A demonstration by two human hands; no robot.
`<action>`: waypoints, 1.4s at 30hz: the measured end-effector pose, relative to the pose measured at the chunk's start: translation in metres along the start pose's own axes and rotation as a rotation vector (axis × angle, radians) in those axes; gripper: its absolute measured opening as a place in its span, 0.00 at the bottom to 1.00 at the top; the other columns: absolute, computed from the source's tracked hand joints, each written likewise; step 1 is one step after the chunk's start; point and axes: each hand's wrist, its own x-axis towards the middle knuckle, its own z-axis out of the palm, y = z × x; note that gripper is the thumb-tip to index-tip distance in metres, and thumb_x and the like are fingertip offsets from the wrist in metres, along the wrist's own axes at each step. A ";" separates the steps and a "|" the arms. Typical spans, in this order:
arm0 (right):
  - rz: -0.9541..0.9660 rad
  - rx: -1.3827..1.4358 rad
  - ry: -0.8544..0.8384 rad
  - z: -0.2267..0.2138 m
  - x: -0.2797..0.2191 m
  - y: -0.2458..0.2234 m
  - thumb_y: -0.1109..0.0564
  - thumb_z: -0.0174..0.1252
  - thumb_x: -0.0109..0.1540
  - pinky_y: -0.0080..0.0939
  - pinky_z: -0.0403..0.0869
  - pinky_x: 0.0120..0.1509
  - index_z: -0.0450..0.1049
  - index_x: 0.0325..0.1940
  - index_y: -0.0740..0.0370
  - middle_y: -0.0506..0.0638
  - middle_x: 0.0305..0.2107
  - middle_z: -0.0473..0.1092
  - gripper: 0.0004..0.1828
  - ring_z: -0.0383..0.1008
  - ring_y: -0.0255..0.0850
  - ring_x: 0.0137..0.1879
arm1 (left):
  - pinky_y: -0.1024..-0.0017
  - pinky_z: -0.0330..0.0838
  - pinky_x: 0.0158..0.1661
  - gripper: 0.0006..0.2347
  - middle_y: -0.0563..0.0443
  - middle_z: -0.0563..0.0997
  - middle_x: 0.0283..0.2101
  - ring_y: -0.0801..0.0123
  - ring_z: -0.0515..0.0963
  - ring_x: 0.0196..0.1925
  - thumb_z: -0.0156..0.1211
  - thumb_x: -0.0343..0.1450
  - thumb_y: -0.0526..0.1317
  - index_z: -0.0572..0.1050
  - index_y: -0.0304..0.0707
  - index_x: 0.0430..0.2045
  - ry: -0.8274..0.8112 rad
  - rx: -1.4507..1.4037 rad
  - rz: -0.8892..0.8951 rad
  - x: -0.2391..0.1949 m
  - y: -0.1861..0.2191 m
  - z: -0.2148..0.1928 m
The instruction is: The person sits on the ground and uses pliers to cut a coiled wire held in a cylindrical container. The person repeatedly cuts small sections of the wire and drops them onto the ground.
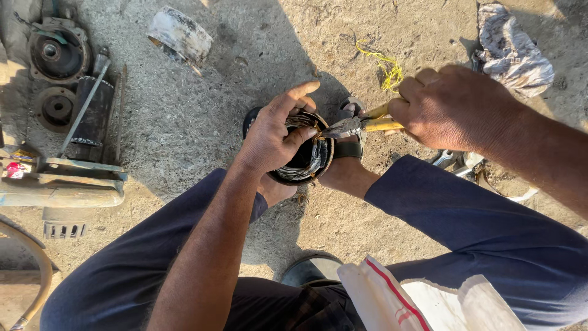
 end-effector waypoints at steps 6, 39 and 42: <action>0.597 1.189 -0.202 0.080 -0.013 -0.105 0.42 0.54 0.67 0.44 0.78 0.31 0.74 0.44 0.56 0.49 0.22 0.74 0.16 0.75 0.40 0.24 | 0.60 0.71 0.67 0.31 0.43 0.81 0.55 0.59 0.80 0.63 0.47 0.67 0.25 0.61 0.41 0.70 0.048 -0.272 -0.083 0.000 -0.013 0.001; 1.247 1.269 -0.221 0.163 -0.056 -0.080 0.35 0.61 0.65 0.56 0.75 0.49 0.78 0.46 0.62 0.61 0.38 0.77 0.26 0.78 0.51 0.43 | 0.60 0.77 0.58 0.12 0.51 0.81 0.53 0.58 0.79 0.61 0.75 0.65 0.44 0.80 0.45 0.38 0.033 0.399 -0.165 0.000 0.016 0.003; 1.240 1.259 -0.288 0.199 -0.042 -0.091 0.34 0.60 0.63 0.58 0.75 0.54 0.80 0.43 0.60 0.61 0.37 0.78 0.26 0.80 0.53 0.46 | 0.61 0.80 0.55 0.14 0.50 0.82 0.49 0.59 0.82 0.57 0.74 0.66 0.44 0.78 0.44 0.40 0.064 0.387 -0.226 -0.008 0.020 0.000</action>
